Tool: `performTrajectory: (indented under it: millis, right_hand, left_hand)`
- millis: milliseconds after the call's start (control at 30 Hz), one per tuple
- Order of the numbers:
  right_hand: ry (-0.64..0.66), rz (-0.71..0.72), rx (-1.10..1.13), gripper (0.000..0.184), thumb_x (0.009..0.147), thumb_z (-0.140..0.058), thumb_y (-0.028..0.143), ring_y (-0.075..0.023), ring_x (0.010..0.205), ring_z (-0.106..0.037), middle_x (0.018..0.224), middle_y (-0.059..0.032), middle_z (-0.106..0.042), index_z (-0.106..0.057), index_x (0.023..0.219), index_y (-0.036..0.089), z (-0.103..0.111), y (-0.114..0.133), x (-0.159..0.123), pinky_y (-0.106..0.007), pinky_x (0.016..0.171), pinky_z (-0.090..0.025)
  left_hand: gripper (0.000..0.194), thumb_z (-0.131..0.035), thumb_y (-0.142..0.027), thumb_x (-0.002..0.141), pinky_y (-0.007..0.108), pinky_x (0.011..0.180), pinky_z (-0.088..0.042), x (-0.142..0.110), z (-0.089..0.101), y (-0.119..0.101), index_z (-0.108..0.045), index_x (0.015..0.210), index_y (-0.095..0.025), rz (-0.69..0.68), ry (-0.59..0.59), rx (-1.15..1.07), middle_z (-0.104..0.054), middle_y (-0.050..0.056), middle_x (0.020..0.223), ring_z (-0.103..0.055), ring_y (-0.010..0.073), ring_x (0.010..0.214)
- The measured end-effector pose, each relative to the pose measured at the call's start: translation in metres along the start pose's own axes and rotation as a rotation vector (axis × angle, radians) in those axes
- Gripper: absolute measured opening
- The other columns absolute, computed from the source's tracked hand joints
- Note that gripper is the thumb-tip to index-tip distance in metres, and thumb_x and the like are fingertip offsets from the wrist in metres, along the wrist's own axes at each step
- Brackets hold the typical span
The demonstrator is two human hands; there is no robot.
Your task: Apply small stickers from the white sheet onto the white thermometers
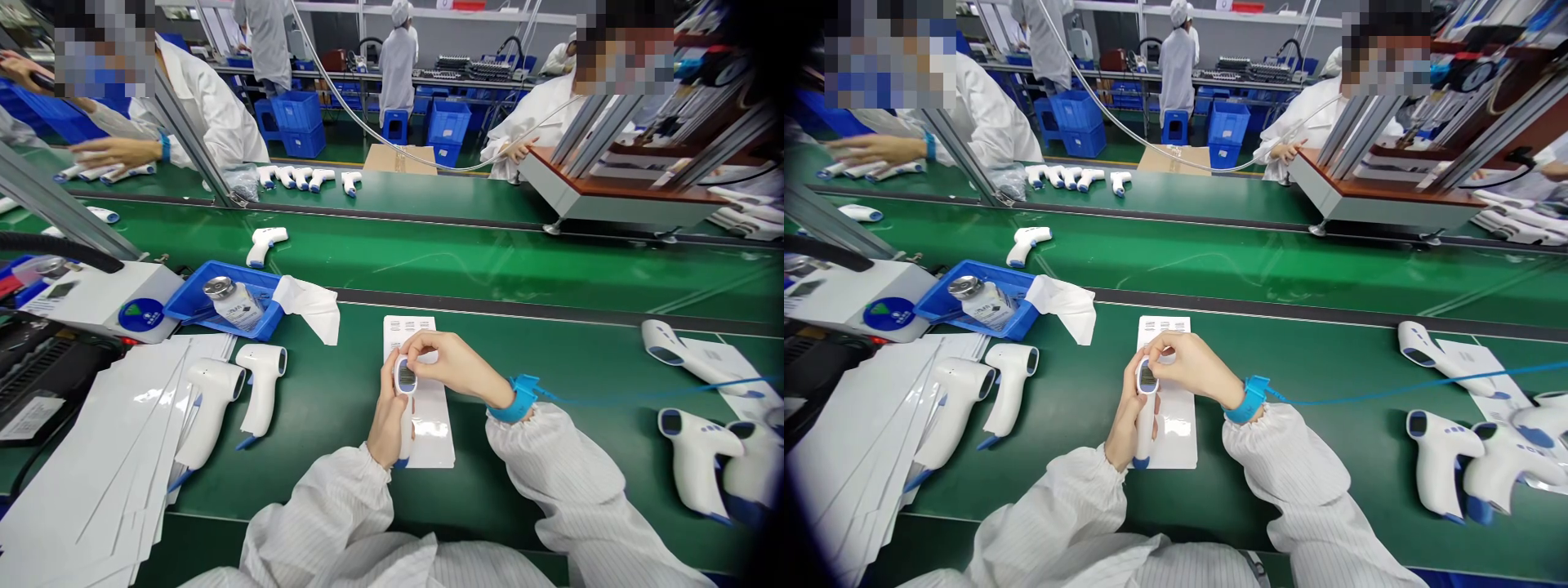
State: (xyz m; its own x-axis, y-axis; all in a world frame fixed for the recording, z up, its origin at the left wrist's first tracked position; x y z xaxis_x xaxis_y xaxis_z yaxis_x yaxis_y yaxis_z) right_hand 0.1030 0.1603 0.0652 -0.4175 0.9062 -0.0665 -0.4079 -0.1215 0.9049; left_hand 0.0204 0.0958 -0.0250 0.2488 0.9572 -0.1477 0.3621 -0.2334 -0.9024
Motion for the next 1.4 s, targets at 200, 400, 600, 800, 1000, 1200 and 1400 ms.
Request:
performTrajectory:
  millis: [200,400,600,800,1000,1200,1400]
  right_hand:
    - [-0.003,0.006,0.004,0.009,0.072,-0.057,0.012,-0.0179,0.092,-0.065,0.096,-0.0025,-0.071,-0.061,0.069,0.020,0.000,0.000,0.000,-0.032,0.085,-0.049]
    - [0.000,0.017,-0.007,0.010,0.072,-0.056,0.011,-0.0166,0.090,-0.065,0.095,-0.0018,-0.071,-0.059,0.070,0.020,0.000,-0.002,0.001,-0.031,0.085,-0.049]
    - [-0.005,0.007,0.004,0.010,0.072,-0.056,0.011,-0.0169,0.091,-0.065,0.095,-0.0021,-0.071,-0.060,0.070,0.020,-0.001,-0.003,0.001,-0.031,0.085,-0.050]
    - [-0.015,-0.015,-0.001,0.010,0.069,-0.056,0.011,-0.0176,0.091,-0.066,0.095,-0.0031,-0.071,-0.061,0.070,0.020,-0.001,-0.004,0.002,-0.032,0.085,-0.051]
    - [-0.030,-0.040,0.000,0.010,0.068,-0.056,0.011,-0.0189,0.092,-0.066,0.094,-0.0034,-0.071,-0.061,0.068,0.020,-0.002,-0.007,0.003,-0.033,0.086,-0.052]
    - [-0.040,-0.051,-0.015,0.010,0.067,-0.056,0.011,-0.0190,0.091,-0.067,0.093,-0.0030,-0.071,-0.060,0.067,0.020,-0.002,-0.009,0.003,-0.031,0.084,-0.053]
    - [-0.038,-0.059,-0.021,0.009,0.067,-0.056,0.011,-0.0188,0.091,-0.067,0.094,-0.0031,-0.071,-0.059,0.067,0.020,-0.002,-0.010,0.003,-0.031,0.083,-0.053]
  left_hand:
    - [0.071,-0.047,-0.043,0.088,0.020,0.040,-0.042,0.000,0.001,0.000,-0.017,0.151,-0.027,-0.003,-0.006,0.057,-0.060,0.001,0.084,-0.044,0.0079,0.045]
    - [0.063,-0.039,-0.045,0.095,0.018,0.038,-0.040,-0.001,0.006,0.008,-0.014,0.151,-0.031,0.106,-0.070,0.129,-0.045,-0.004,0.068,-0.038,0.0096,0.047]
    - [0.059,-0.036,-0.031,0.095,0.019,0.037,-0.042,0.001,0.005,0.006,-0.017,0.150,-0.032,0.109,-0.086,0.143,-0.044,-0.003,0.071,-0.039,0.0106,0.049]
    - [0.063,-0.039,-0.033,0.092,0.020,0.039,-0.041,0.001,0.004,0.003,-0.017,0.151,-0.028,0.089,-0.089,0.138,-0.050,-0.003,0.071,-0.039,0.0104,0.046]
    - [0.063,-0.042,-0.034,0.090,0.022,0.049,-0.047,0.002,0.005,-0.001,-0.023,0.149,-0.027,0.051,-0.097,0.155,-0.061,0.004,0.094,-0.049,0.0099,0.053]
    - [0.064,-0.045,-0.038,0.089,0.024,0.053,-0.049,0.001,0.005,0.001,-0.025,0.149,-0.027,0.052,-0.099,0.124,-0.063,0.005,0.098,-0.056,0.0132,0.061]
    - [0.063,-0.044,-0.037,0.089,0.025,0.054,-0.050,0.001,0.006,0.001,-0.026,0.149,-0.027,0.062,-0.109,0.126,-0.063,0.005,0.097,-0.057,0.0139,0.062]
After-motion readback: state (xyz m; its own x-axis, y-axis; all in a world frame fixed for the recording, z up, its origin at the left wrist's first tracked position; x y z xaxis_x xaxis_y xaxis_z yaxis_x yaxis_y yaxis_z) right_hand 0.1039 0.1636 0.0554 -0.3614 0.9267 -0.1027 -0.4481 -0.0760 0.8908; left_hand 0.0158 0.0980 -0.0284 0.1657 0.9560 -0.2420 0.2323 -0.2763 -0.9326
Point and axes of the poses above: each hand's wrist, its own x-axis towards the middle knuckle, its own z-axis out of the back of the hand, y = z × x, the point moved 9 cm from there along x, towards the middle knuckle
